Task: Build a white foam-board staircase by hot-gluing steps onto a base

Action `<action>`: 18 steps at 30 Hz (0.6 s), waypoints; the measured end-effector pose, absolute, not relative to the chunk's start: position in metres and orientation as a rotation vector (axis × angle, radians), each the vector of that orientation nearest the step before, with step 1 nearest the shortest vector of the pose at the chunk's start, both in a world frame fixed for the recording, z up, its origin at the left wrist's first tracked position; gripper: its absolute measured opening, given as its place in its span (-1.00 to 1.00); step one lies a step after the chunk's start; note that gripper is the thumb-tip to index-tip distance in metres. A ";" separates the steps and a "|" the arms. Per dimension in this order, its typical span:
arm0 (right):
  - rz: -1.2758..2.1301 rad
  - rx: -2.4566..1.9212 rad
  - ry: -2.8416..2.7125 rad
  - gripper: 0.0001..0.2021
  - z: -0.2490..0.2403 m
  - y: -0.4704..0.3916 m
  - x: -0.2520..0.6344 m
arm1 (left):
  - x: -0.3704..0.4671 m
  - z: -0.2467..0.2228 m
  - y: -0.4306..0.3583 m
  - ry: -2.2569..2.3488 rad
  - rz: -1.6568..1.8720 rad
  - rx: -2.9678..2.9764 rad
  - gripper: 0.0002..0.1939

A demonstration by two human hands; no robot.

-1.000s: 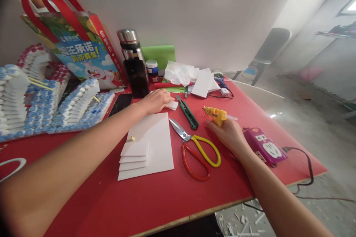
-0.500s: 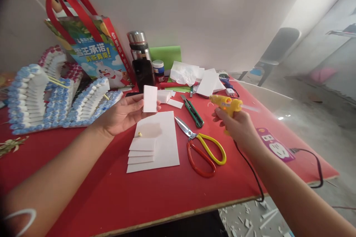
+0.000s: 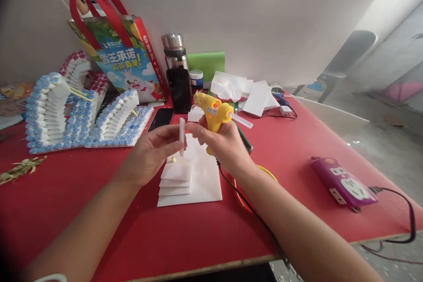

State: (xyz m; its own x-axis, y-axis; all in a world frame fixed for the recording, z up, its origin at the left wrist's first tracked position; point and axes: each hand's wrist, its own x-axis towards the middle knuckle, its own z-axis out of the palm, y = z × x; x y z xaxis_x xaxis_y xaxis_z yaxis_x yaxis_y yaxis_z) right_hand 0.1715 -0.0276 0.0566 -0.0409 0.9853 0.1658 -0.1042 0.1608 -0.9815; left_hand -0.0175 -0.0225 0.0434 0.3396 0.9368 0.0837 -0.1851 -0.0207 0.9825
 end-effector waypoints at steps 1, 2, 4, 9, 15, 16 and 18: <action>1.199 -0.999 -1.239 -0.66 0.052 -0.030 0.170 | -0.015 0.045 -0.026 0.842 1.066 1.357 -0.66; 1.232 -1.002 -1.226 -0.64 0.048 -0.032 0.169 | -0.013 0.046 -0.029 0.891 1.071 1.444 -0.68; 1.296 -0.997 -1.189 -0.62 0.044 -0.034 0.169 | -0.010 0.048 -0.034 0.969 1.054 1.558 -0.73; 1.358 -0.955 -1.202 -0.70 0.043 -0.032 0.178 | -0.015 0.048 -0.032 0.732 0.897 1.276 -0.70; 1.433 -0.910 -1.282 -0.71 0.041 -0.029 0.182 | -0.023 0.036 -0.021 0.558 0.756 0.967 -0.77; 1.427 -0.905 -1.292 -0.71 0.041 -0.030 0.182 | -0.024 0.035 -0.020 0.551 0.753 0.967 -0.76; 1.408 -0.906 -1.304 -0.71 0.040 -0.030 0.182 | -0.025 0.033 -0.020 0.545 0.755 0.982 -0.75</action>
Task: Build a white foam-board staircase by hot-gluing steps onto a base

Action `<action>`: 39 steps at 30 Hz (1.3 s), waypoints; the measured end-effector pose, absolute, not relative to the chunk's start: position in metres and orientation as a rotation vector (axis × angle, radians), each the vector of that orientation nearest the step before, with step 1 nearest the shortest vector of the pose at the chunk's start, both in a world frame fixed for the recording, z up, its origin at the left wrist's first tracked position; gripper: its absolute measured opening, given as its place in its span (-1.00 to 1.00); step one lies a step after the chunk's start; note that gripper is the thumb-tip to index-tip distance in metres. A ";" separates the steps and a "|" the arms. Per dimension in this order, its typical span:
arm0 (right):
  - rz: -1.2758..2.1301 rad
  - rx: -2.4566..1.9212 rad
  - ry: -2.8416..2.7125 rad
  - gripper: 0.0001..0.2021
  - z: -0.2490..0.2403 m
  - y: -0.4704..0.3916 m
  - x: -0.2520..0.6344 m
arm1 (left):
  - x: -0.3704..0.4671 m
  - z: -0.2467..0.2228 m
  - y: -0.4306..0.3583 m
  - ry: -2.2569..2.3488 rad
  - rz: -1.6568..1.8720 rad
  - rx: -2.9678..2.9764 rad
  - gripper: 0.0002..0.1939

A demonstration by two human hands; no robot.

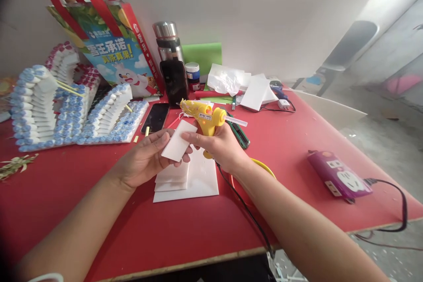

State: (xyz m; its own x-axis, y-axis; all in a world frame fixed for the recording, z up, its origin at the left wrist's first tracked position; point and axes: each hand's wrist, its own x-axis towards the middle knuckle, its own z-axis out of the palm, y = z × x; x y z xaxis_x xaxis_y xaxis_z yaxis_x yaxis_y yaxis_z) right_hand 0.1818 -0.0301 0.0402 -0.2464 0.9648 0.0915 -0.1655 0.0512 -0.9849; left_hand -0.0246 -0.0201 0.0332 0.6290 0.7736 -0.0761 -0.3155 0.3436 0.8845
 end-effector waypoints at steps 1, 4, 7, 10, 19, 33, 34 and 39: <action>1.397 -0.914 -1.309 -0.71 0.040 -0.030 0.182 | -0.025 0.033 -0.020 0.546 0.758 0.988 -0.76; 1.333 -0.967 -1.341 -0.70 0.042 -0.031 0.182 | -0.026 0.035 -0.020 0.568 0.763 0.986 -0.83; 1.223 -1.005 -1.356 -0.68 0.044 -0.029 0.185 | -0.029 0.037 -0.019 0.603 0.808 0.971 -0.78; 1.182 -0.993 -1.281 -0.62 0.045 -0.024 0.192 | -0.033 0.034 -0.013 0.676 0.909 0.955 -0.73; 1.155 -1.002 -1.449 -0.54 0.046 -0.027 0.199 | -0.043 0.020 0.002 0.770 1.021 0.872 -0.77; 1.164 -0.955 -1.474 -0.54 0.040 -0.033 0.188 | -0.041 0.021 -0.001 0.713 0.987 0.917 -0.77; 1.164 -0.940 -1.473 -0.55 0.040 -0.032 0.188 | -0.041 0.021 -0.001 0.709 0.985 0.916 -0.77; 1.167 -0.941 -1.473 -0.56 0.037 -0.032 0.188 | -0.041 0.021 -0.002 0.717 0.985 0.909 -0.76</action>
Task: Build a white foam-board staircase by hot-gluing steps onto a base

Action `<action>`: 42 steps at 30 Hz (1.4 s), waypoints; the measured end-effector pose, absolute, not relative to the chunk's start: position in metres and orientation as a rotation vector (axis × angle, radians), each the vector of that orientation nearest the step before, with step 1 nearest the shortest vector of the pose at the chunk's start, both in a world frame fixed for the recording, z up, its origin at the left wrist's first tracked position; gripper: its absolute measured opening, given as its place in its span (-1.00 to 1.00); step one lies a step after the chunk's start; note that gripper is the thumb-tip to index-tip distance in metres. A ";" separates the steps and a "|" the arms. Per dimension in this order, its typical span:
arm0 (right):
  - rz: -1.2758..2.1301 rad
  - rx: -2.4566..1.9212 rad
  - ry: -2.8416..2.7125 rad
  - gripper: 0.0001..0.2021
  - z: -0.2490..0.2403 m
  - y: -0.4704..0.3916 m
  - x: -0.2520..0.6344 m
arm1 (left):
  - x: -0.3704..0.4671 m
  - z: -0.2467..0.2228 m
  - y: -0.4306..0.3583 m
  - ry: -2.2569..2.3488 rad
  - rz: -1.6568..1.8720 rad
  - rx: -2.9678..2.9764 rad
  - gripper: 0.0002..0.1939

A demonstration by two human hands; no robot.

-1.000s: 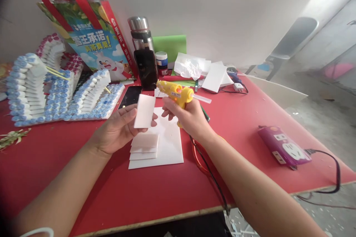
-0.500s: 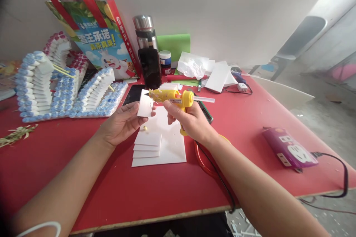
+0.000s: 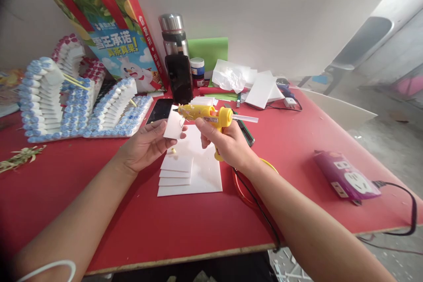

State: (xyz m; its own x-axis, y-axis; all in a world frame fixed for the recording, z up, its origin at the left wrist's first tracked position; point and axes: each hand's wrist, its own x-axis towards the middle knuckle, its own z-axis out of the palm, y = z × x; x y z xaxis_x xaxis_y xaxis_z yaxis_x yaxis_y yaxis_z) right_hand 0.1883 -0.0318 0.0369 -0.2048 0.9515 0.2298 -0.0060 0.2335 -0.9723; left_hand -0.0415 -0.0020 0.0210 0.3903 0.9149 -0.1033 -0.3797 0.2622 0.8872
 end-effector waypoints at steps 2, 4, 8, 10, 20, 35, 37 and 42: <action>1.166 -0.955 -1.477 -0.55 0.037 -0.032 0.189 | -0.042 0.020 -0.002 0.720 0.980 0.908 -0.76; 1.162 -0.968 -1.483 -0.54 0.037 -0.032 0.189 | -0.042 0.020 -0.002 0.717 0.972 0.912 -0.76; 1.154 -0.971 -1.487 -0.54 0.038 -0.032 0.189 | -0.041 0.020 -0.002 0.709 0.969 0.912 -0.74; 1.131 -0.953 -1.498 -0.53 0.038 -0.032 0.188 | -0.040 0.021 -0.003 0.707 0.969 0.907 -0.73; 1.093 -0.993 -1.512 -0.51 0.038 -0.032 0.189 | -0.041 0.021 -0.004 0.703 0.954 0.908 -0.72; 1.124 -0.910 -1.530 -0.65 0.040 -0.033 0.185 | -0.041 0.021 -0.004 0.712 0.975 0.893 -0.76; 1.139 -0.906 -1.529 -0.69 0.039 -0.033 0.185 | -0.041 0.022 -0.004 0.725 0.983 0.876 -0.78; 1.183 -0.889 -1.523 -0.71 0.037 -0.033 0.184 | -0.040 0.023 -0.004 0.709 1.005 0.871 -0.81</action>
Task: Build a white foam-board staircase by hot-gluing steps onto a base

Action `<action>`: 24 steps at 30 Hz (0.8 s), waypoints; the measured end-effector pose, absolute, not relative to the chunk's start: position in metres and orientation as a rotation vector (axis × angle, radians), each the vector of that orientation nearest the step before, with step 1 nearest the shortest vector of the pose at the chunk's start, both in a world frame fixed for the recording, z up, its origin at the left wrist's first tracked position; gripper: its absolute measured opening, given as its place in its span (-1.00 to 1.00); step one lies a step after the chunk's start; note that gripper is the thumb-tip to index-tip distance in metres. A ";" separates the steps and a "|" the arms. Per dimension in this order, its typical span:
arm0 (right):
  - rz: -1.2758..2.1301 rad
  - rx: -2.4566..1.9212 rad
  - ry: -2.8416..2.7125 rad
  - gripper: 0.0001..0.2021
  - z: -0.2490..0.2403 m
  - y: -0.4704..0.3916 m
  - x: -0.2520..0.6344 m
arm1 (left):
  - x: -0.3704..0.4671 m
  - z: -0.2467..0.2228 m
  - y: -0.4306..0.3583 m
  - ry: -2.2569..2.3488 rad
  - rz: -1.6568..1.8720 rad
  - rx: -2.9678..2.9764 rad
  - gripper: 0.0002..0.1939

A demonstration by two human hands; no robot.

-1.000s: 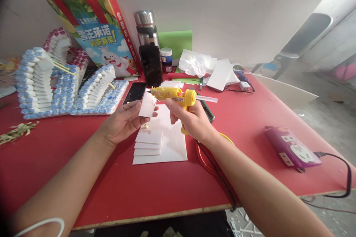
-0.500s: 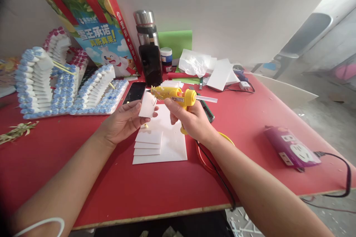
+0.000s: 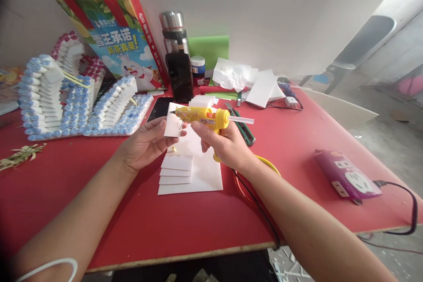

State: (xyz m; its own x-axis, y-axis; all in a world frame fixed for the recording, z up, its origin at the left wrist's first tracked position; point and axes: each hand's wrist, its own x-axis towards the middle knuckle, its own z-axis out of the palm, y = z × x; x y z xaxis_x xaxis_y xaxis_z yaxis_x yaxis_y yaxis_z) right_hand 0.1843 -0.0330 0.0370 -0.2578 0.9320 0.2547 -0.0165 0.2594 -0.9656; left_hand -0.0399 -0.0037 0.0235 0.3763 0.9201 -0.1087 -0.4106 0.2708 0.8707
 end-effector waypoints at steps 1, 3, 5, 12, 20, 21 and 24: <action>1.189 -0.885 -1.521 -0.71 0.037 -0.033 0.184 | -0.040 0.023 -0.004 0.704 1.008 0.874 -0.81; 1.195 -0.895 -1.520 -0.71 0.037 -0.034 0.184 | -0.040 0.023 -0.003 0.696 1.007 0.884 -0.80; 1.196 -0.920 -1.523 -0.71 0.038 -0.035 0.184 | -0.040 0.022 -0.003 0.692 1.008 0.891 -0.79; 1.222 -0.921 -1.540 -0.72 0.038 -0.037 0.183 | -0.039 0.023 -0.002 0.735 1.075 0.834 -0.82; 1.240 -0.942 -1.590 -0.58 0.037 -0.039 0.183 | -0.042 0.016 0.003 0.665 1.126 0.774 -0.90; 1.246 -0.944 -1.592 -0.60 0.037 -0.040 0.183 | -0.043 0.015 0.004 0.664 1.128 0.772 -0.89; 1.265 -0.925 -1.594 -0.66 0.036 -0.041 0.182 | -0.043 0.015 0.005 0.648 1.123 0.793 -0.84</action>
